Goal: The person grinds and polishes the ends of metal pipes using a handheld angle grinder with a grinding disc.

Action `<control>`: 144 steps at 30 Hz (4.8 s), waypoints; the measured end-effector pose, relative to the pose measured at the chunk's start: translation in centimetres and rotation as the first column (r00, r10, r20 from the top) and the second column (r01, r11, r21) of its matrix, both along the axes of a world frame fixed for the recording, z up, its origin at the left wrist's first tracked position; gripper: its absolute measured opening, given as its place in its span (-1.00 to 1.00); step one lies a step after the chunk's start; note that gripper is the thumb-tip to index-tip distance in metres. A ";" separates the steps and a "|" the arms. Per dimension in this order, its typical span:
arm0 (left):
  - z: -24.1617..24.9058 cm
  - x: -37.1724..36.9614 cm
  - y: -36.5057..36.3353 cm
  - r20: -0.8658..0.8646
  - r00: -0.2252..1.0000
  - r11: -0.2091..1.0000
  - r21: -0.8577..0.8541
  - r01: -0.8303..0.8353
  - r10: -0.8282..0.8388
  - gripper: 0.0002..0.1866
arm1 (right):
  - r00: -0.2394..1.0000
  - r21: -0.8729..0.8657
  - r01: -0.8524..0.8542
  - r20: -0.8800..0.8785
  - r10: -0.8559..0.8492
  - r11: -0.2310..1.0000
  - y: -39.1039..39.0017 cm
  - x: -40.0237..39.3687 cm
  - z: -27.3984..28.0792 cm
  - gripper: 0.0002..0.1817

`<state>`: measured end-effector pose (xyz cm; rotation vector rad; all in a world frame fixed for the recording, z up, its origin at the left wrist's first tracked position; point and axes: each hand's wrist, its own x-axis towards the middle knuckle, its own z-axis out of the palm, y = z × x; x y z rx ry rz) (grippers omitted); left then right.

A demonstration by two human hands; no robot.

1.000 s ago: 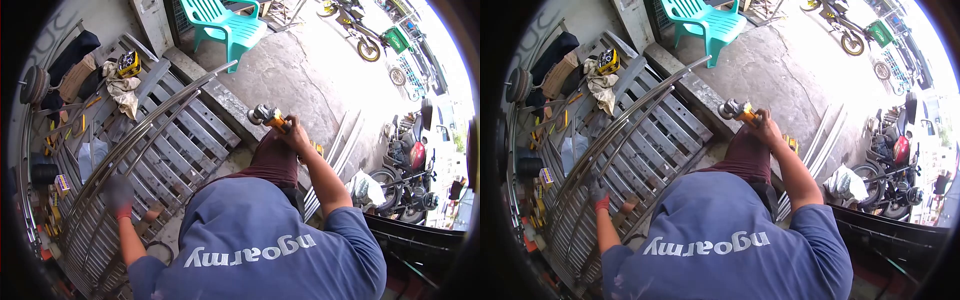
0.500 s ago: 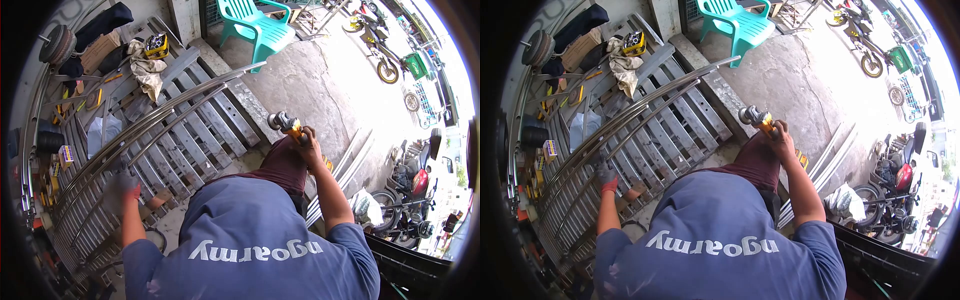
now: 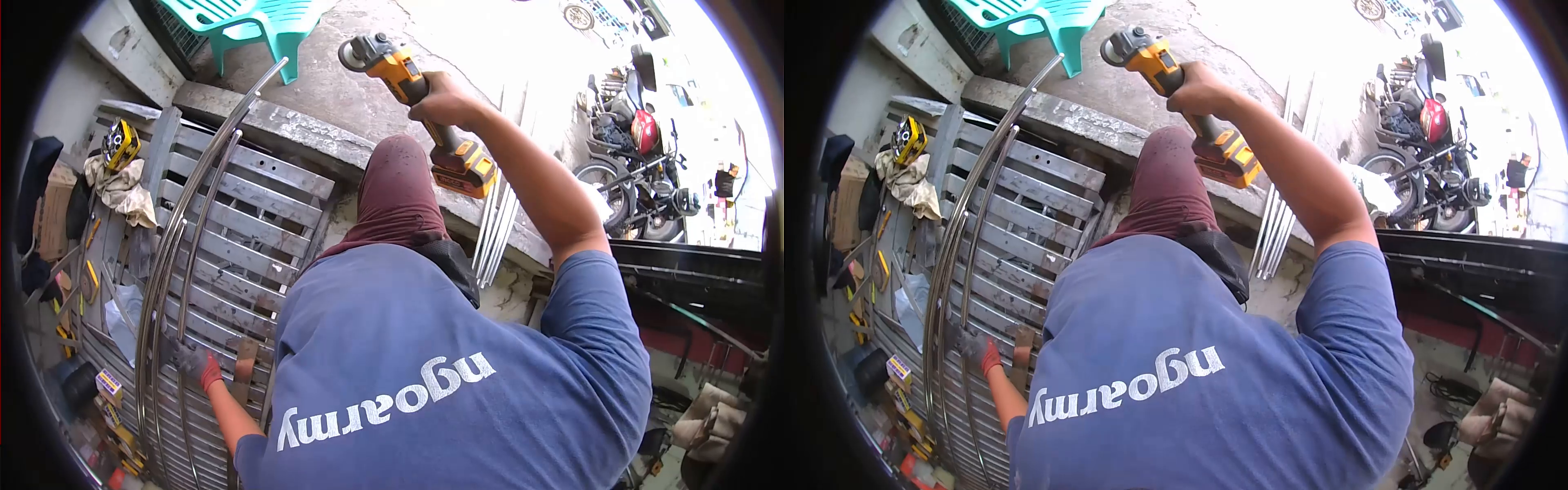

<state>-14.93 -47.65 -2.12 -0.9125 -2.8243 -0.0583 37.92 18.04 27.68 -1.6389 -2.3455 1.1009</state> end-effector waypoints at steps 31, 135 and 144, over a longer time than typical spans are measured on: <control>28.7 25.9 35.4 0.425 -0.195 0.462 0.727 -0.508 -0.884 0.22 | -0.040 -0.804 0.263 -0.562 -0.826 0.534 -6.6 -15.4 1.6 -0.66; 37.8 13.5 7.2 0.539 0.742 0.915 0.169 0.367 -0.398 -0.50 | -0.056 -0.366 0.153 -0.931 -0.362 0.918 6.4 -3.1 21.8 -0.51; 41.7 19.5 27.1 -0.288 0.679 0.585 0.352 0.730 -0.675 -0.55 | -0.056 -0.343 0.122 -0.939 -0.338 0.931 2.9 -1.2 20.7 -0.69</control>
